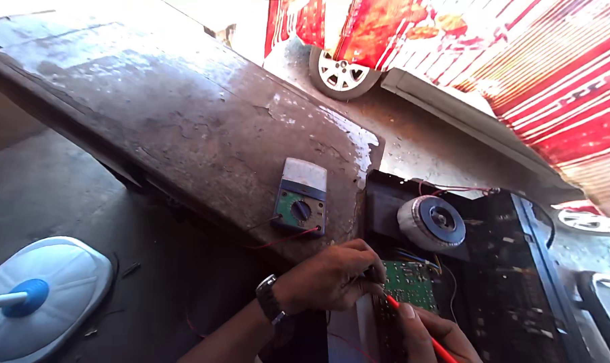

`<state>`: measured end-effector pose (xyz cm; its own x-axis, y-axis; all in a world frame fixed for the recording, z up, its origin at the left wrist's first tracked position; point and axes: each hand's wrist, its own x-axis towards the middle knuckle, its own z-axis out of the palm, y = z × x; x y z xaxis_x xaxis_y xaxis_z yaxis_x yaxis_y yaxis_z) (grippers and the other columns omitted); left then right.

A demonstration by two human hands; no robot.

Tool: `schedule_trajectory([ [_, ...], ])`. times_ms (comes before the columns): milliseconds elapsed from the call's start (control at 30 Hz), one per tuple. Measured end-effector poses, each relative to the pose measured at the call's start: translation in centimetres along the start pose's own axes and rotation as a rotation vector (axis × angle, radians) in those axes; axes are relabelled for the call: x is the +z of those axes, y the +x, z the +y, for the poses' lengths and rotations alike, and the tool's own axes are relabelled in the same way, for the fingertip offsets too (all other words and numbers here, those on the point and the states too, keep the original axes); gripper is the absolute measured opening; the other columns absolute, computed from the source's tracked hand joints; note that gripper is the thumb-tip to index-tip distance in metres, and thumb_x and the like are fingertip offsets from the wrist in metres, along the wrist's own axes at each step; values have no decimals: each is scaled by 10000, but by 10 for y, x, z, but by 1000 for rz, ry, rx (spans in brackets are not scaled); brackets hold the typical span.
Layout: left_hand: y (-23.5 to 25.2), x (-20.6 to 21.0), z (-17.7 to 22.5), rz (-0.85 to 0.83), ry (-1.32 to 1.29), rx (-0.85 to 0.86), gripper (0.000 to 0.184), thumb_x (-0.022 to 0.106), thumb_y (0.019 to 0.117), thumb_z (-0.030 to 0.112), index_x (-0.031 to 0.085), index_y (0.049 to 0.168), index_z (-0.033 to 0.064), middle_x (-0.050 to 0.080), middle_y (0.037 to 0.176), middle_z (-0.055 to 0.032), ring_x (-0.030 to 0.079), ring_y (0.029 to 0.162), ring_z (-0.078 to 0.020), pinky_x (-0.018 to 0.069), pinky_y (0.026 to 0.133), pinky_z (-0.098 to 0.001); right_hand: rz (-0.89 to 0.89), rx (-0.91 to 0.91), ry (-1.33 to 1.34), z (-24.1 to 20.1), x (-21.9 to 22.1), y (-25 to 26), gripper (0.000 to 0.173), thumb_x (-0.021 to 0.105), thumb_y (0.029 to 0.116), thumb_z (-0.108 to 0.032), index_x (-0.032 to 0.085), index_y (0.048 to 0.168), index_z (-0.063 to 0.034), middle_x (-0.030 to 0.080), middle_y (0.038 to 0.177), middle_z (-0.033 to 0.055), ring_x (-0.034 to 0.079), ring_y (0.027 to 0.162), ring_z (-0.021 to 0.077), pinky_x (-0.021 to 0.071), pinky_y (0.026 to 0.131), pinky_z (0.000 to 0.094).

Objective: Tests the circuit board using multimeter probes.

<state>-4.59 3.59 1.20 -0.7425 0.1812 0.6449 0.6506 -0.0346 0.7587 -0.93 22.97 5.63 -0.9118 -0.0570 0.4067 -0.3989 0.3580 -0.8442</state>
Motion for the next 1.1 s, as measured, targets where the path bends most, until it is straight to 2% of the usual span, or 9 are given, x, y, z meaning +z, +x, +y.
schedule_trajectory([
  [367,1,2,-1,-3,17,3,121,667,977,69,683,1035,-35,671,1043,-152,640,1044,-226,528,953,-331,13,19,-33,0,-2,-1,38,658,939,-18,688,916,-16,718,839,-26,671,712,18,571,634,167],
  [500,0,3,0,-11,2,-37,109,662,983,61,694,1033,-31,677,1060,-128,661,1020,-167,566,908,-295,39,-19,-96,0,-1,-1,60,689,927,-71,708,911,-17,722,836,-6,673,699,29,571,619,157],
  [667,-3,3,3,-24,38,-67,100,707,922,10,699,1019,-12,668,1082,-100,663,1024,-168,595,894,-310,29,-2,-53,-2,-6,-2,77,694,936,-89,710,910,-19,710,817,12,660,669,59,556,570,179],
  [900,-4,3,8,-10,54,-96,105,713,925,48,704,1023,13,677,1081,-80,666,1018,-158,594,886,-302,8,-35,-111,-16,-17,-16,74,681,944,-84,692,944,-11,726,872,25,692,748,75,599,665,197],
  [1000,-6,2,7,-9,37,-86,120,703,930,38,701,1045,6,670,1095,-78,666,1006,-148,596,865,-283,-16,-36,-123,-12,-19,-21,75,682,933,-60,697,944,13,731,882,49,687,743,76,590,653,189],
  [1100,-5,0,3,-18,26,-83,133,706,946,68,701,1065,9,680,1113,-81,666,1041,-165,599,899,-315,-14,-57,-108,-7,-18,-23,68,673,929,-55,695,926,9,732,901,58,694,766,80,594,666,190],
])
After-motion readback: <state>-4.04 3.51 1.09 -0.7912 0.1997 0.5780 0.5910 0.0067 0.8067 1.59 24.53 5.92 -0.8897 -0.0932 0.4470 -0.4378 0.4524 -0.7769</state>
